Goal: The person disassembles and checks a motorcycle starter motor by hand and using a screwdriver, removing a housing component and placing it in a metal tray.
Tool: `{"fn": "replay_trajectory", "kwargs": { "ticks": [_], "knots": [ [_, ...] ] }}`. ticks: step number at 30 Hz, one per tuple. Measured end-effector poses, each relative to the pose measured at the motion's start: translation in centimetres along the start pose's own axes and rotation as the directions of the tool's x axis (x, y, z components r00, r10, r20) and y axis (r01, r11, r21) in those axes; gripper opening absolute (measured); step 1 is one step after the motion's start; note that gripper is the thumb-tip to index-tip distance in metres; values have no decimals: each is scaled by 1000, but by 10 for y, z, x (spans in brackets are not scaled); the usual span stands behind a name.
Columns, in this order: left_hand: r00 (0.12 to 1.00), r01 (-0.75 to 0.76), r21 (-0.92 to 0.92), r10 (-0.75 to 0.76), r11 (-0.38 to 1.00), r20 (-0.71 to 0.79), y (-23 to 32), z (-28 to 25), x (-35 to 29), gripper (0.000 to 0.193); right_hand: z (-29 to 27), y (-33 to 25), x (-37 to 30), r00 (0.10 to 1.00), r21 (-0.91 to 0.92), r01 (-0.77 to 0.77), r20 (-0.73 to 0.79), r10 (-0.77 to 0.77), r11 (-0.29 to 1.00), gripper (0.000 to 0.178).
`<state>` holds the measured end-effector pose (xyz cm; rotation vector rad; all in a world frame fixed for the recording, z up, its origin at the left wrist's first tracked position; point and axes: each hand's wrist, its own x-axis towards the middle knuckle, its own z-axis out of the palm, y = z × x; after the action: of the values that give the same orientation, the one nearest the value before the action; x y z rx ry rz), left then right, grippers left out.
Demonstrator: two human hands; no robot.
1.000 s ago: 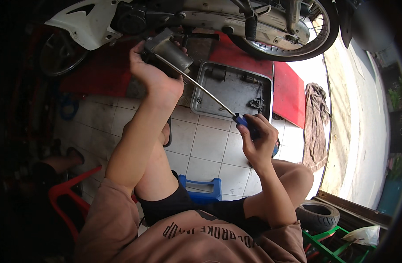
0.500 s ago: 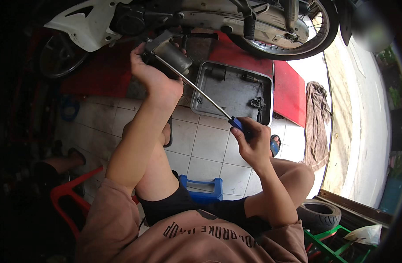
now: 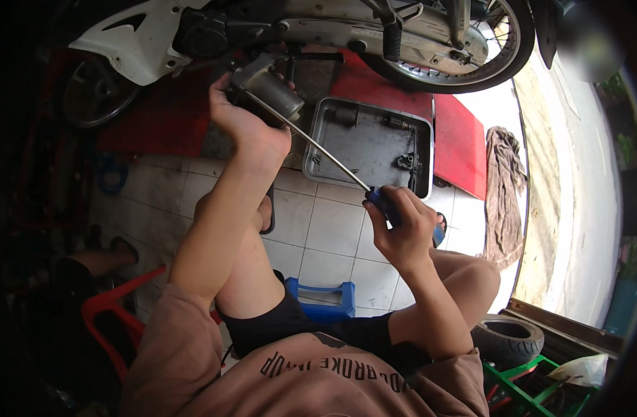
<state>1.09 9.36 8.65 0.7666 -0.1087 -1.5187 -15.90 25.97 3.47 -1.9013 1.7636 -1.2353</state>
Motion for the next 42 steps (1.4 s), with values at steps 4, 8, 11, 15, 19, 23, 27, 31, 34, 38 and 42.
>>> {"fn": "replay_trajectory", "kwargs": {
  "ticks": [4,8,11,15,19,23,27,31,34,38,42],
  "knots": [
    [994,9,-38,-5,999,114,-3,-5,11,54,-13,2,0,563,555,-826,798,216,103,32],
    [990,44,-47,-37,998,134,-1,-5,11,56,-8,-4,0,611,612,-789,769,190,56,30],
    [995,33,-49,-28,998,98,2,-5,13,56,-14,-12,3,775,582,-628,531,343,517,25],
    [1000,-3,-13,3,1000,-8,1,1,7,56,-2,-3,-3,995,-31,91,-46,-93,995,25],
    [1000,28,-25,-28,999,14,-2,-5,12,56,-2,0,-2,981,359,-170,149,123,918,26],
    [994,56,-15,-54,998,94,-3,-8,13,57,-26,0,4,460,469,-883,874,156,-24,37],
    [994,86,-21,-85,996,66,1,-5,11,57,-21,-4,2,757,681,-653,586,289,331,29],
    [995,100,-1,-100,995,-15,4,-6,16,56,-15,-16,4,982,153,182,15,-186,971,32],
    [993,113,-9,-113,994,-30,1,-8,19,55,-8,-26,-4,941,-90,330,107,-320,940,35],
    [996,83,-17,-83,996,35,-1,-11,19,56,-13,-19,-5,914,687,-404,290,282,604,32],
    [989,89,-14,-87,996,116,-4,-6,12,56,-26,6,3,603,648,-709,762,239,-279,24]
  ]
}}
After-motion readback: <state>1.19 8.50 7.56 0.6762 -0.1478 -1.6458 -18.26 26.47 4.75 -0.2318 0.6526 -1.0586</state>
